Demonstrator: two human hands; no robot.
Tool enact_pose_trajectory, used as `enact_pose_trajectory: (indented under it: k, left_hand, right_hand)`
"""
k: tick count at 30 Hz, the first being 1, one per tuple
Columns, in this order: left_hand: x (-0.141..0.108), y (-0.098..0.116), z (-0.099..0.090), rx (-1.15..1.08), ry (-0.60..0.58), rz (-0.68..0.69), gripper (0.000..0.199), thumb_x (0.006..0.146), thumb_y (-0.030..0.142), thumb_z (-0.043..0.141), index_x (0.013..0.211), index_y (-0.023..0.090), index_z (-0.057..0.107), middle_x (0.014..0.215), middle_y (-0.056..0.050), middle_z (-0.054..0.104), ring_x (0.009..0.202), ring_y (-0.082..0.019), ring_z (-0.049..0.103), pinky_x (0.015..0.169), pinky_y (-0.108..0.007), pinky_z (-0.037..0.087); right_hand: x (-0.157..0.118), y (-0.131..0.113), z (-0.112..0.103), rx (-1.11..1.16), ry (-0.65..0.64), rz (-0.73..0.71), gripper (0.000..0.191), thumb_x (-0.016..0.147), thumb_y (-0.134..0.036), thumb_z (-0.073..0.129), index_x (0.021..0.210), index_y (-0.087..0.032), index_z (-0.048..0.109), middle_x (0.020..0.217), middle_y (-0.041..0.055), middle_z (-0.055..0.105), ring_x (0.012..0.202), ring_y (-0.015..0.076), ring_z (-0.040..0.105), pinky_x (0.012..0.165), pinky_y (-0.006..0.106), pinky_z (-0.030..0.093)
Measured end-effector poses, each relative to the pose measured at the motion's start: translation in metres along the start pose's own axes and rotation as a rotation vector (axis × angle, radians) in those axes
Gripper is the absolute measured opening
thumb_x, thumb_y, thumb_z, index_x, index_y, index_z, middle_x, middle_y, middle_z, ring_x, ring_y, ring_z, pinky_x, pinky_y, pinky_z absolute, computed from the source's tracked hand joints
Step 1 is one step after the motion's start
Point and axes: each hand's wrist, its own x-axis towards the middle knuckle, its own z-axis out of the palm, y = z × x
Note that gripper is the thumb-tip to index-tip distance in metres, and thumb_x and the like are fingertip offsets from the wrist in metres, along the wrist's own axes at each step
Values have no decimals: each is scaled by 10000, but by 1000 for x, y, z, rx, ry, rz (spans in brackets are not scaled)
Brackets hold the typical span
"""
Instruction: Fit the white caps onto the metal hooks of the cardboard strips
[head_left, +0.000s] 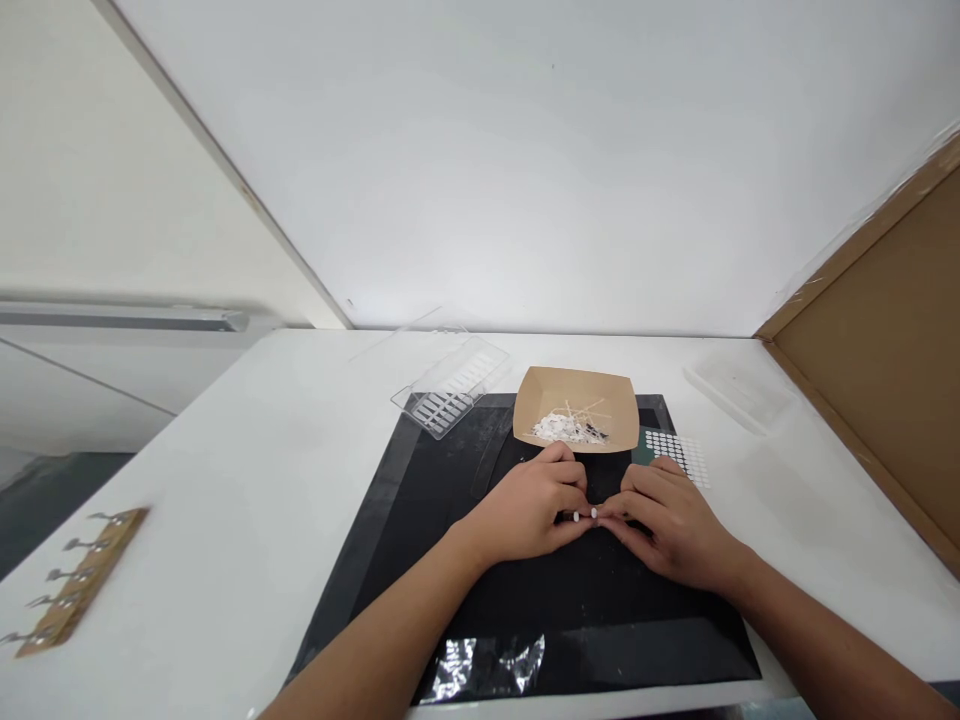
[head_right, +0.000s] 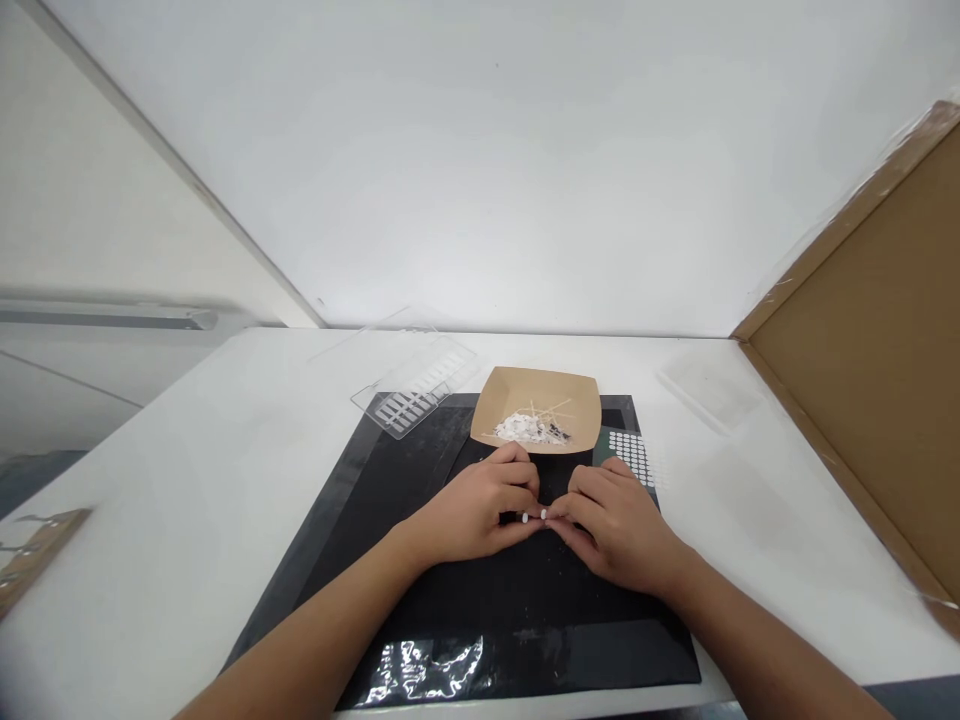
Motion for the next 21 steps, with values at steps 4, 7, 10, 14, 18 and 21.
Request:
enact_pose_trajectory:
  k: [4,7,10,14,18,21]
  left_hand:
    - [-1,-1,0,0,-9,-10,101,967,247,747,912,203,819,909,-44,716,940,-206,584,878,-336,519]
    - [-1,-1,1,16,-18,-9,95,960,230,747,894,200,809,917,-44,713,941,-205,581,881,-333,521]
    - [0,-1,1,29,-23,-3,123,969,235,736,870,195,796,904,-44,708,925,-199,576,899,-338,522]
    - [0,0,1,34,-19,4,146,978,238,727,852,189,783,893,-42,704,912,-198,571,902,-342,516]
    - [0,0,0,28,-23,3,143,979,237,726,855,192,782,895,-44,708,918,-202,568,886,-335,514]
    - [0,0,1,22,-22,1,129,972,232,735,859,194,784,898,-46,709,933,-206,570,890,-335,514]
  right_hand:
    - [0,0,3,15,2,35,92,1069,-241,638,1030,-207,713,870,15,609,761,161,533,770,352,327]
    - [1,-3,6,-1,13,59,98,1066,-240,640,1019,-207,719,860,12,618,752,162,536,764,356,320]
    - [2,-5,9,-11,30,87,95,1062,-245,646,1015,-205,719,847,8,626,759,165,557,762,356,315]
    - [2,-5,12,7,33,124,111,1062,-273,651,998,-210,716,846,3,627,765,163,574,769,354,310]
    - [3,-6,12,30,2,137,135,1077,-265,627,990,-206,713,842,4,634,765,164,573,766,351,306]
    - [4,-7,11,43,-14,146,143,1079,-263,627,979,-202,709,843,4,640,774,165,574,768,350,310]
